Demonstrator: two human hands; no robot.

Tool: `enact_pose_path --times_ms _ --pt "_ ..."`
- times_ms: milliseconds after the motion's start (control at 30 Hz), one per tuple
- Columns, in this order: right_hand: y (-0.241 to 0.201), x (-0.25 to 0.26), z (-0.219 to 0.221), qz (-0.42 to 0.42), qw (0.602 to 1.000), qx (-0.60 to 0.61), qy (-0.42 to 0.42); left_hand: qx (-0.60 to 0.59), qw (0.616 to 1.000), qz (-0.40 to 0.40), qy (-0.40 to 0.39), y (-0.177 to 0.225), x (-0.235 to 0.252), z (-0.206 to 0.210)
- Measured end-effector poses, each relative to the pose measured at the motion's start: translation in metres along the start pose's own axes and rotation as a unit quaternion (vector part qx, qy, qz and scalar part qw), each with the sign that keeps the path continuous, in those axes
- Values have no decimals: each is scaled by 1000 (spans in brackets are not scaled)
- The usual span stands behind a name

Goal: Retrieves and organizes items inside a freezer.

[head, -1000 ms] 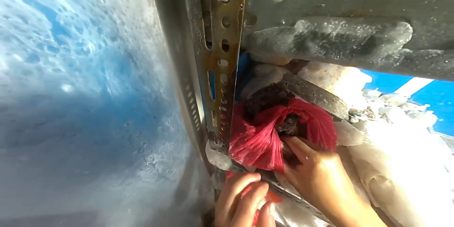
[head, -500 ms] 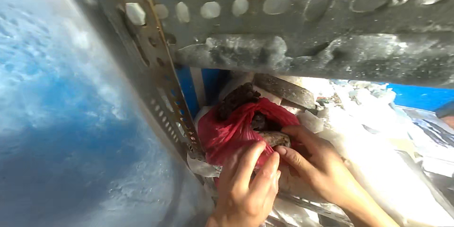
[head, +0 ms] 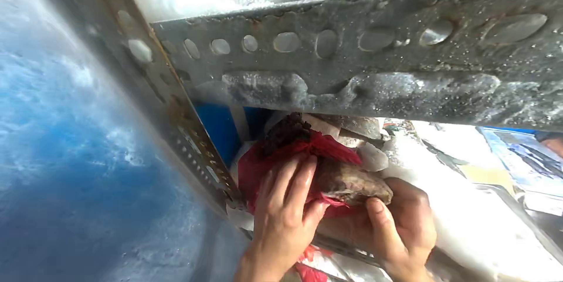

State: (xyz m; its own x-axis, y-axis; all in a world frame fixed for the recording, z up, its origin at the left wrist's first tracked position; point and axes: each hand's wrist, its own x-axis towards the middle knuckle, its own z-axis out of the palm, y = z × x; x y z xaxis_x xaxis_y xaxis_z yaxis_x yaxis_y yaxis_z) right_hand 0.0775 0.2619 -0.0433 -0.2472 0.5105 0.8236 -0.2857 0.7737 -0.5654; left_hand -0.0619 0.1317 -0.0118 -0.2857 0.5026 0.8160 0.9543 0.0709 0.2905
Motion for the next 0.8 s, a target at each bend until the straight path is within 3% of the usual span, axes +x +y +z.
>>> enact_pose_path --times_ms 100,200,433,533,800 --pt "-15 0 12 180 959 206 69 -19 1000 -23 2 3 5 1" --pt "-19 8 13 288 916 255 116 -35 999 -28 14 6 4 1" --pt "-29 26 -7 259 920 272 113 -13 999 -12 36 5 -4 4" --pt "-38 27 -16 228 933 275 51 -75 995 -38 57 17 -7 -3" --pt "-44 8 -21 175 943 275 -64 -283 954 -95 -8 32 -25 -15"
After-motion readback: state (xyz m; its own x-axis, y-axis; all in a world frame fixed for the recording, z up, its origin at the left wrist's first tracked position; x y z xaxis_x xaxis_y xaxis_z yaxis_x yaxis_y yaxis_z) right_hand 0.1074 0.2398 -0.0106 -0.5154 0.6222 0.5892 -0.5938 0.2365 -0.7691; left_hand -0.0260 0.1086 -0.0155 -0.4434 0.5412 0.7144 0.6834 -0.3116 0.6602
